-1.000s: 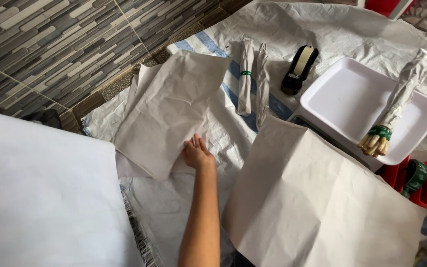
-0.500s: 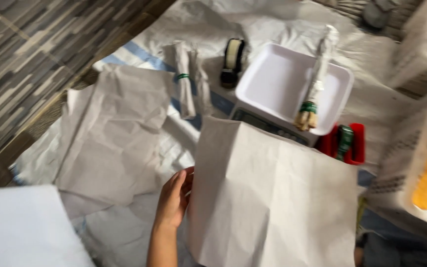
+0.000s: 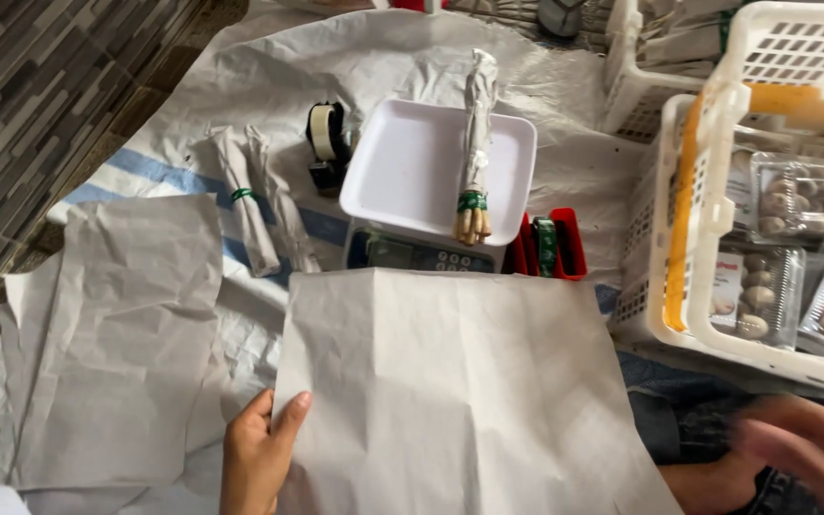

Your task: Weighing bundles of asparagus on a digital scale and wrapping them in white paper secured with tape.

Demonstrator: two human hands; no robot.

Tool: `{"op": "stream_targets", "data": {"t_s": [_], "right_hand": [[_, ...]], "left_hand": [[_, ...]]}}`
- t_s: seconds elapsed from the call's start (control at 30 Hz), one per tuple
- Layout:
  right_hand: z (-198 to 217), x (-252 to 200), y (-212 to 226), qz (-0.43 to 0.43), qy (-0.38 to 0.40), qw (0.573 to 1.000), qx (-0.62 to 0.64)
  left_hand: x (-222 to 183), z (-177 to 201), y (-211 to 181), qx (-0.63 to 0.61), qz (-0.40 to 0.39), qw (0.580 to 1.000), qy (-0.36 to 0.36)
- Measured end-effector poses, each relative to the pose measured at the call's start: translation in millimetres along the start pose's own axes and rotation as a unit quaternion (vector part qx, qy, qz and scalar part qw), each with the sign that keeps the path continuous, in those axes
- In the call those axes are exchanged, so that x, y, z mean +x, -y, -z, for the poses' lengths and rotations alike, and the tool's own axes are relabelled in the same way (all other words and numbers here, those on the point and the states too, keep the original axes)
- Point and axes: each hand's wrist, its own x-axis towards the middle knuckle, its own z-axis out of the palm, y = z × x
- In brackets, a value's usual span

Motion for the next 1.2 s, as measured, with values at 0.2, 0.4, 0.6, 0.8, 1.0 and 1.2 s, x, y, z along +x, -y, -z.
{"op": "stream_targets", "data": {"t_s": [0.2,0.4,0.6,0.8,1.0,1.2], "right_hand": [[-179.6,108.5,181.8,0.362,-0.005,0.932,-0.008],[-242.8,221.5,259.2,0.224,-0.104,0.967,-0.07],[-252.6,269.8,255.6,0.119,0.008,0.983,0.137],[-229.6,178.5,262.0,0.237,0.135,0.936,0.223],[-216.4,91.3,203.0,0.343,0.272,0.889,0.138],[-241.6,22.1,142.8,0.268,0.287,0.911,-0.122]], "left_hand": [[17.9,16.7,46.8,0.137,-0.115,0.983,-0.038],[32.3,36.3,65.0,0.122,-0.115,0.985,-0.041],[28.0,47.0,26.0,0.083,-0.054,0.993,-0.056],[37.6,66.7,-12.9,-0.013,-0.024,0.997,-0.069],[49.6,65.4,-26.9,0.003,-0.098,0.994,-0.056],[75.9,67.9,-25.7,0.005,-0.092,0.994,-0.054]]}}
